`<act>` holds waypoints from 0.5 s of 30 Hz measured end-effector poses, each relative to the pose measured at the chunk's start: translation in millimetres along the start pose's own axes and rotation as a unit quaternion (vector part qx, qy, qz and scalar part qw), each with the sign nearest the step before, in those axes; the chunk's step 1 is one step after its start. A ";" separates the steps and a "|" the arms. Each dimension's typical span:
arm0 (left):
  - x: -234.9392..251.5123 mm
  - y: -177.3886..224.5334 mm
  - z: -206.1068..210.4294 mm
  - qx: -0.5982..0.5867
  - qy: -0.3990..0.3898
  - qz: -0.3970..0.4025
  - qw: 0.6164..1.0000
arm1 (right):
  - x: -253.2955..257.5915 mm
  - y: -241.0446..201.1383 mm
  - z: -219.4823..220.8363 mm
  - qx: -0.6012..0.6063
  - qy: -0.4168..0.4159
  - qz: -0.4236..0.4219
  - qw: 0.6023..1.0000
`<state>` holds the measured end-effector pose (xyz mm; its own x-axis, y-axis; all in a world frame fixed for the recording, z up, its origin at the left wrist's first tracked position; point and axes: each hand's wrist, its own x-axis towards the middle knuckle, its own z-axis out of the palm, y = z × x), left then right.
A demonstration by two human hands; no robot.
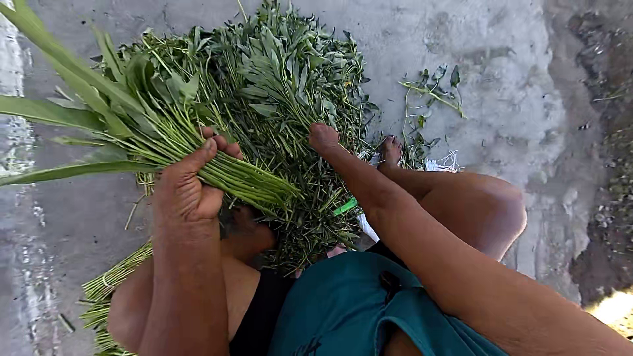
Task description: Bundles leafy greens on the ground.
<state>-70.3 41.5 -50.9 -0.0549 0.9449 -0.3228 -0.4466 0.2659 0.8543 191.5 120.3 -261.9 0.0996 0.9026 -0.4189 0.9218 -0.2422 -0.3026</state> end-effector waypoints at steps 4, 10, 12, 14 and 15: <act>1.8 0.6 3.7 -0.011 0.019 -0.010 1.000 | 12.9 -8.0 -5.7 -0.060 0.004 0.007 0.998; 4.0 3.0 7.2 -0.021 0.038 -0.010 0.999 | 1.4 3.5 -4.7 0.076 0.122 -0.057 0.988; 2.9 2.5 8.7 -0.025 0.045 -0.009 0.999 | -12.4 4.1 -10.2 0.158 0.156 -0.111 0.969; 3.0 0.8 11.4 -0.032 0.054 -0.008 0.998 | -30.8 1.2 -17.5 0.214 0.174 -0.160 0.948; 2.7 0.2 14.3 -0.033 0.062 -0.009 0.998 | -40.5 0.1 -18.9 0.235 0.191 -0.184 0.935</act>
<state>-57.8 46.9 -45.7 -0.1549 0.9082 -0.3887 -0.5053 0.2653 0.8212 194.6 90.5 -228.8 0.0165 0.9952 0.0965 0.6617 0.0615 -0.7473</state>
